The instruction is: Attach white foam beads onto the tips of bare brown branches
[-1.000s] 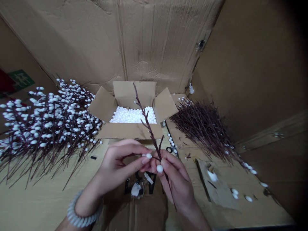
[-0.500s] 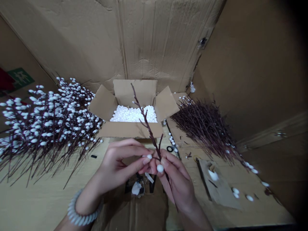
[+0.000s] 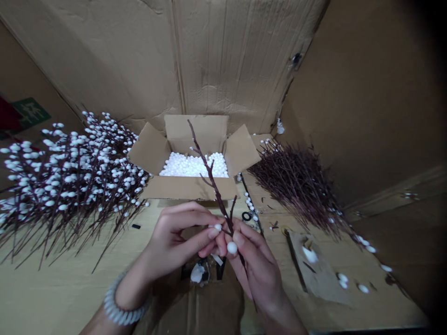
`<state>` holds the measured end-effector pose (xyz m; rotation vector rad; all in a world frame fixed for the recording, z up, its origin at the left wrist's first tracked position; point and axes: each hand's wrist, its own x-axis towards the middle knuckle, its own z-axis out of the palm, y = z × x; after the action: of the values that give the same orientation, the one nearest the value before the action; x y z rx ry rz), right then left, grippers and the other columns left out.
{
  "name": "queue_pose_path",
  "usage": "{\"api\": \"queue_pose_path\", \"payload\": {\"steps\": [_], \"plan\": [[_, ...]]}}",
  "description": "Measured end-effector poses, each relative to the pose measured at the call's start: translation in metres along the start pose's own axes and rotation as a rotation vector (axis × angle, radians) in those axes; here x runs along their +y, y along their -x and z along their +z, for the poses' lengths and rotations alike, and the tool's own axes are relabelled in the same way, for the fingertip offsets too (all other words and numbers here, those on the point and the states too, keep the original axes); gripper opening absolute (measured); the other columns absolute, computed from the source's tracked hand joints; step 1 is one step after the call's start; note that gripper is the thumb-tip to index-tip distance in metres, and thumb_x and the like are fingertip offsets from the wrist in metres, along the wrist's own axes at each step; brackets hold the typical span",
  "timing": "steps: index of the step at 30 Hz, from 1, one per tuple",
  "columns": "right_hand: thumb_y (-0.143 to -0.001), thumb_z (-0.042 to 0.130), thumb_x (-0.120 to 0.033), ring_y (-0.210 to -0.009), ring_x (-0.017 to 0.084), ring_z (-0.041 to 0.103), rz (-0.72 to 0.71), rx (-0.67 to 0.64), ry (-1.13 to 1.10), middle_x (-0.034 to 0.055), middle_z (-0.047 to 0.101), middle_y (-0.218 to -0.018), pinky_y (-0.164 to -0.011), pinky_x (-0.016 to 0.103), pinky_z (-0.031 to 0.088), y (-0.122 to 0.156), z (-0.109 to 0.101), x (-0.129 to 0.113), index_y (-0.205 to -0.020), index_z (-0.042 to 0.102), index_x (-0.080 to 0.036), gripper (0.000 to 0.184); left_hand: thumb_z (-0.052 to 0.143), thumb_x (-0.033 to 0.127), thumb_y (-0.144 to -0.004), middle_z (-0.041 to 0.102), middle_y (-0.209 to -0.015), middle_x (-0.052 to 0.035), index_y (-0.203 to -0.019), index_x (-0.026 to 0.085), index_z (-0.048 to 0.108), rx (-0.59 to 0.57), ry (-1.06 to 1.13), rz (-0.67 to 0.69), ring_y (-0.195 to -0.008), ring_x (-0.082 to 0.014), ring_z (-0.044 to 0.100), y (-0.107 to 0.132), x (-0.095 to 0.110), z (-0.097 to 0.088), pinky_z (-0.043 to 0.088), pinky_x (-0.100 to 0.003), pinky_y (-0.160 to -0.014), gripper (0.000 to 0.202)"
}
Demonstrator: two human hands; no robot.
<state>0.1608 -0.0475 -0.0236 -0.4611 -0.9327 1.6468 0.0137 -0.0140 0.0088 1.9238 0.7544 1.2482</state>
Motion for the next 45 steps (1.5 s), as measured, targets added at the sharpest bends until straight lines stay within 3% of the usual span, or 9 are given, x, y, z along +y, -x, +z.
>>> {"api": "queue_pose_path", "payload": {"steps": [7, 16, 22, 45], "plan": [[-0.092, 0.047, -0.036, -0.064, 0.015, 0.061, -0.016, -0.019, -0.021, 0.0016, 0.058, -0.076, -0.072, 0.035, 0.052, 0.0015, 0.0005, 0.001, -0.074, 0.058, -0.02, 0.026, 0.066, 0.007, -0.079, 0.07, -0.078, -0.0054, -0.086, 0.017, 0.074, 0.018, 0.002, 0.018, -0.066, -0.0113, 0.065, 0.0006, -0.0005, 0.0009, 0.054, -0.019, -0.06, 0.014], [-0.09, 0.05, -0.04, -0.062, 0.015, 0.059, 0.024, 0.036, -0.003, 0.0028, 0.061, -0.077, -0.069, 0.035, 0.053, 0.001, 0.0013, 0.0019, -0.083, 0.063, -0.023, 0.023, 0.065, 0.006, -0.078, 0.071, -0.074, -0.0059, -0.087, 0.017, 0.074, 0.019, 0.01, 0.025, -0.062, -0.013, 0.066, 0.001, 0.0038, 0.0008, 0.054, -0.021, -0.055, 0.016], [-0.086, 0.057, -0.039, -0.064, 0.016, 0.057, 0.018, 0.08, -0.045, 0.0013, 0.052, -0.071, -0.062, 0.031, 0.053, 0.0003, 0.0035, 0.0003, -0.067, 0.059, -0.022, 0.025, 0.065, 0.007, -0.079, 0.072, -0.077, -0.0062, -0.088, 0.017, 0.074, -0.003, -0.009, 0.026, -0.066, -0.0135, 0.067, 0.0003, 0.0054, 0.0013, 0.055, -0.022, -0.058, 0.016], [-0.088, 0.052, -0.041, -0.065, 0.016, 0.054, 0.059, 0.057, 0.073, 0.0019, 0.056, -0.073, -0.07, 0.032, 0.05, 0.0035, -0.0032, 0.0026, -0.068, 0.055, -0.022, 0.028, 0.064, 0.008, -0.079, 0.072, -0.077, -0.0066, -0.087, 0.017, 0.073, -0.023, -0.026, 0.045, -0.067, -0.0143, 0.067, 0.0026, 0.004, -0.0003, 0.054, -0.024, -0.06, 0.014]]}}
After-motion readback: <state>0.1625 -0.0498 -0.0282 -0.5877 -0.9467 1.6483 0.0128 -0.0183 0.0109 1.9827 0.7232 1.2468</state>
